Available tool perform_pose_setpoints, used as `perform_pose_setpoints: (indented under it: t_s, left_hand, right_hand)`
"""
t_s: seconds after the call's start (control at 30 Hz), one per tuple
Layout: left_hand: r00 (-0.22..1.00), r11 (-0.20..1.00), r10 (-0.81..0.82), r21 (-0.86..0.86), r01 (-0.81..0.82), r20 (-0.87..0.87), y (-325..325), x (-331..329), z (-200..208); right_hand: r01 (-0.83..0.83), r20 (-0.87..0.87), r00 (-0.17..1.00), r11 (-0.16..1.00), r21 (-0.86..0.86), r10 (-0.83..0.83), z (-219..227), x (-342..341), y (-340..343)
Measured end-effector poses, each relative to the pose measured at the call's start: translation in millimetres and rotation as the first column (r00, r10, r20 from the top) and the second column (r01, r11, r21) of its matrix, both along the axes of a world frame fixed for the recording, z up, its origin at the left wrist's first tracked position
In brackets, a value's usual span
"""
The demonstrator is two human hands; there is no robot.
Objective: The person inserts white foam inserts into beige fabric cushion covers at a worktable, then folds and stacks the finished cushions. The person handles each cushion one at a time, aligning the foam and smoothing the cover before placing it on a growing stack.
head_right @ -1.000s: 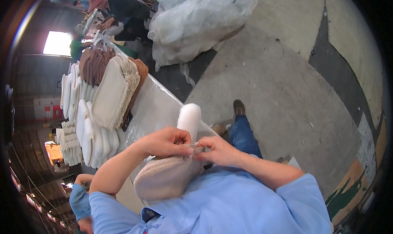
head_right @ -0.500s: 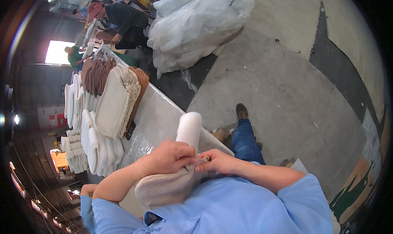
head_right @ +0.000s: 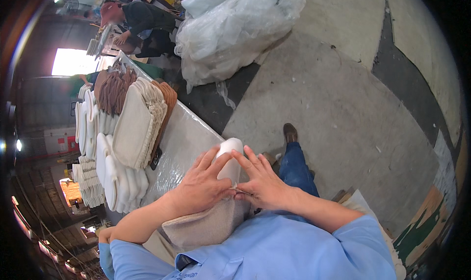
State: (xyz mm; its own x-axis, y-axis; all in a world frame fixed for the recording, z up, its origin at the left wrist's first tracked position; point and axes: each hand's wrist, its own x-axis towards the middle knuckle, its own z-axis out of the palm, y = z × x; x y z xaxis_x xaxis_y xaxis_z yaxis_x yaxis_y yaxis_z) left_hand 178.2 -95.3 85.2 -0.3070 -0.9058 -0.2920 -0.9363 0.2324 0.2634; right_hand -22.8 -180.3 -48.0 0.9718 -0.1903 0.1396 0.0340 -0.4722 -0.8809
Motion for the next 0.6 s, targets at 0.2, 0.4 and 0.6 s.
perform_pose_setpoints:
  t_s: [0.2, 0.4, 0.6]
  left_hand:
    - [0.947, 0.987, 0.155, 0.079, -0.138, -0.283, 1.3, 33.1, -39.0]
    - [0.864, 0.962, 0.263, 0.051, -0.268, -0.430, -8.5, 59.7, -64.8]
    - [0.581, 0.776, 0.610, 0.258, -0.576, -0.539, -15.3, 74.6, -90.3]
  right_hand:
    - [-0.146, 0.021, 0.989, 0.988, 0.050, 0.146, -20.7, 33.3, -27.4]
    - [-0.134, 0.203, 0.975, 0.963, 0.233, 0.086, -33.5, 64.8, -44.7]
    - [-0.051, 0.017, 0.999, 0.898, 0.437, 0.049, -45.2, 90.5, -61.7]
